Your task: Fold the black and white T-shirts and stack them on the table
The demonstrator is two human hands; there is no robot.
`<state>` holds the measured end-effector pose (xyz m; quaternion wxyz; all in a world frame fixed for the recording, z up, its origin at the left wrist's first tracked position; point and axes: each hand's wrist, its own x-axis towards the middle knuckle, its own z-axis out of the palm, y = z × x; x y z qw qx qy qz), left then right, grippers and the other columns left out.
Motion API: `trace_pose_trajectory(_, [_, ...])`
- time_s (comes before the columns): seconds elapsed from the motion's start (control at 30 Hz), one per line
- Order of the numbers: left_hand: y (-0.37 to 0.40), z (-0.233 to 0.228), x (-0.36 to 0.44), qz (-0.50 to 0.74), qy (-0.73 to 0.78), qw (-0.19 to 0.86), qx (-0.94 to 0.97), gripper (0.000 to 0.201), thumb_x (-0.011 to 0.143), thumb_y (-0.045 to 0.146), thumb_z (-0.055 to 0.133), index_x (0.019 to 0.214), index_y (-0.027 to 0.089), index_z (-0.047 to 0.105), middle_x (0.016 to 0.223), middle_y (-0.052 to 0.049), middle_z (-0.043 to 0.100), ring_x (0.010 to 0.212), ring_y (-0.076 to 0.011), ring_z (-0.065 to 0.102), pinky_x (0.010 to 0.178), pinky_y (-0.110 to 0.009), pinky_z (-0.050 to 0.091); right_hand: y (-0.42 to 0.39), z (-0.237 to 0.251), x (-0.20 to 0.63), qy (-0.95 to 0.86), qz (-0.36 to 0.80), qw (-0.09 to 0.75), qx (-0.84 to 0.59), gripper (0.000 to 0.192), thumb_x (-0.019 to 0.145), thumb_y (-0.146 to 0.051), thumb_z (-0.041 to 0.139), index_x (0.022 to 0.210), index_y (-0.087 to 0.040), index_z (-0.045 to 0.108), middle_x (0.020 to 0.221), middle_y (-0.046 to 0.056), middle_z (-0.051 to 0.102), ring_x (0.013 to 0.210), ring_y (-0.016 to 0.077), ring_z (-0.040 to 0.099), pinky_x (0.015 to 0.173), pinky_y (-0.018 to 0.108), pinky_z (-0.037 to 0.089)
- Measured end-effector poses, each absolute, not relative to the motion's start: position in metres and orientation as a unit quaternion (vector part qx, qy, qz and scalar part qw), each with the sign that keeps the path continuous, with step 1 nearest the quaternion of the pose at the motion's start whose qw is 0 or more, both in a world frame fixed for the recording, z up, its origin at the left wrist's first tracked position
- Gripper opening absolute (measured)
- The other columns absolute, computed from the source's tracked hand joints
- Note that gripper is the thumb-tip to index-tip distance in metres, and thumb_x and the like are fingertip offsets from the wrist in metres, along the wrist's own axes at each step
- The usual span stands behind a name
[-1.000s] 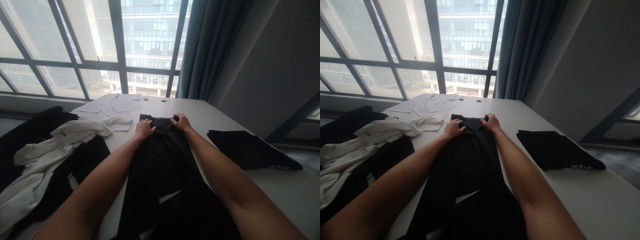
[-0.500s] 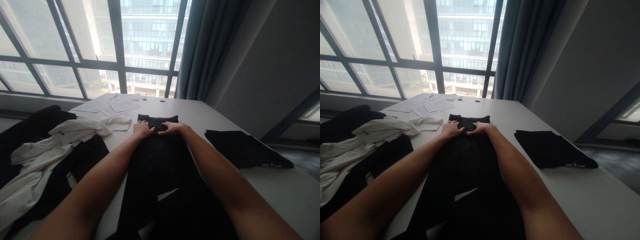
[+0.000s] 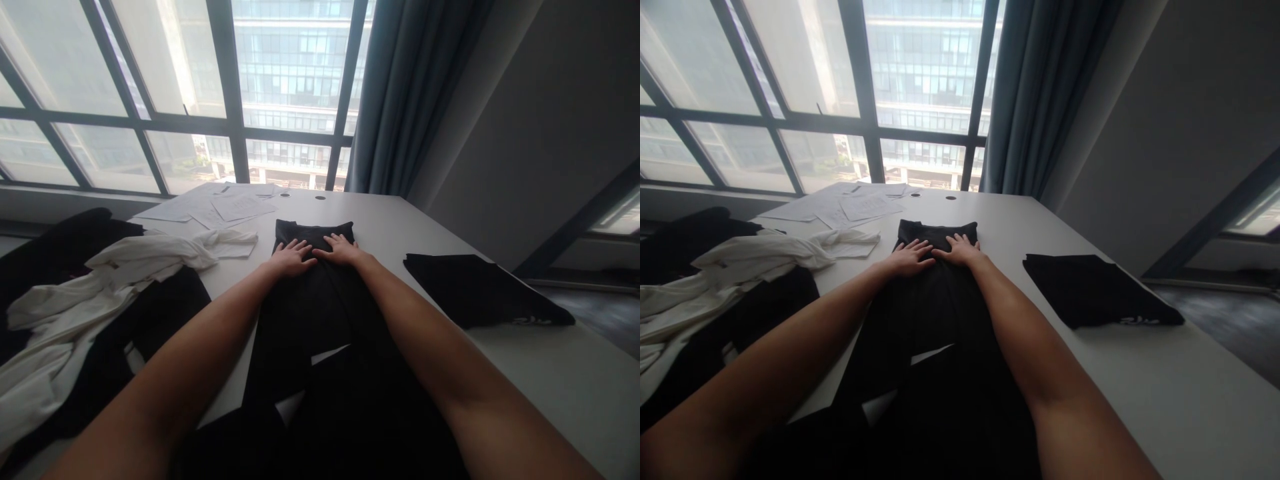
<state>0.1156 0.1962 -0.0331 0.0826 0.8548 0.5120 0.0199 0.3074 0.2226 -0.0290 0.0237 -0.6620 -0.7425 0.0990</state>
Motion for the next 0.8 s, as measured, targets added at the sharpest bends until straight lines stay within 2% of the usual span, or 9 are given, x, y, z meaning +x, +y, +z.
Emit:
trace_pose_trajectory(0.07, [0.198,-0.034,0.115,0.015,0.515,0.087,0.853,0.071,0.093,0.065,0.023,0.155,0.029,0.025,0.163,0.000,0.011,0.151,-0.0263,0.006,0.118,-0.056,0.007,0.221,-0.020,0.302,-0.742,0.087,0.005,-0.665,0.092,0.082,-0.080,0.041,0.154,-0.023,0.029,0.162,0.011,0.016,0.148,0.0373,0.010,0.116,0.061,0.013])
trace_pose_trajectory(0.2, [0.202,-0.033,0.112,0.015,0.518,0.089,0.851,0.068,0.095,0.062,0.019,0.155,0.030,0.023,0.163,0.001,0.010,0.151,-0.0243,0.004,0.119,-0.055,0.006,0.216,0.003,0.290,-0.786,0.135,-0.038,-0.602,0.092,0.078,-0.068,0.060,0.152,-0.019,0.035,0.156,0.013,0.032,0.141,0.0334,0.034,0.114,0.040,0.032])
trace_pose_trajectory(0.3, [0.205,-0.034,0.109,0.017,0.515,0.087,0.853,0.063,0.097,0.056,0.020,0.155,0.031,0.023,0.164,0.003,0.010,0.151,-0.0235,0.004,0.119,-0.055,0.007,0.212,0.011,0.286,-0.799,0.182,-0.077,-0.568,0.095,0.072,-0.063,0.069,0.152,-0.023,0.035,0.154,0.008,0.038,0.137,0.0326,0.042,0.111,0.039,0.038])
trace_pose_trajectory(0.43, [0.206,-0.036,0.107,0.048,0.515,0.078,0.852,0.060,0.097,0.054,0.024,0.152,0.032,0.031,0.163,0.002,0.018,0.150,-0.0244,0.010,0.119,-0.053,0.011,0.211,0.007,0.287,-0.793,0.174,-0.092,-0.576,0.097,0.069,-0.064,0.072,0.151,-0.027,0.037,0.156,0.005,0.035,0.140,0.0345,0.036,0.115,0.043,0.033])
trace_pose_trajectory(0.57, [0.204,-0.035,0.106,0.110,0.512,0.044,0.851,0.055,0.095,0.053,0.034,0.143,0.030,0.048,0.157,-0.001,0.035,0.144,-0.0248,0.030,0.118,-0.044,0.021,0.220,-0.002,0.289,-0.781,0.159,-0.099,-0.595,0.099,0.073,-0.067,0.066,0.155,-0.027,0.027,0.162,0.005,0.015,0.145,0.0347,0.024,0.119,0.045,0.024])
trace_pose_trajectory(0.63, [0.202,-0.033,0.106,0.121,0.507,0.031,0.853,0.055,0.093,0.055,0.038,0.140,0.030,0.052,0.153,-0.001,0.043,0.141,-0.0255,0.036,0.117,-0.041,0.024,0.227,-0.006,0.290,-0.772,0.165,-0.104,-0.605,0.101,0.076,-0.071,0.061,0.157,-0.025,0.021,0.163,0.006,0.008,0.146,0.0351,0.021,0.119,0.046,0.023])
trace_pose_trajectory(0.7, [0.200,-0.032,0.108,0.113,0.505,0.029,0.855,0.059,0.092,0.059,0.039,0.143,0.030,0.048,0.153,-0.001,0.042,0.141,-0.0263,0.035,0.117,-0.042,0.023,0.235,-0.008,0.291,-0.765,0.165,-0.104,-0.613,0.100,0.078,-0.073,0.056,0.157,-0.025,0.016,0.163,0.008,0.003,0.147,0.0355,0.017,0.119,0.047,0.021])
trace_pose_trajectory(0.8, [0.199,-0.032,0.111,0.076,0.506,0.049,0.858,0.070,0.091,0.064,0.036,0.151,0.028,0.034,0.160,-0.003,0.028,0.147,-0.0274,0.023,0.118,-0.048,0.019,0.241,-0.012,0.296,-0.763,0.154,-0.076,-0.623,0.094,0.083,-0.074,0.049,0.157,-0.028,0.015,0.164,0.006,0.002,0.148,0.0362,0.009,0.120,0.049,0.016])
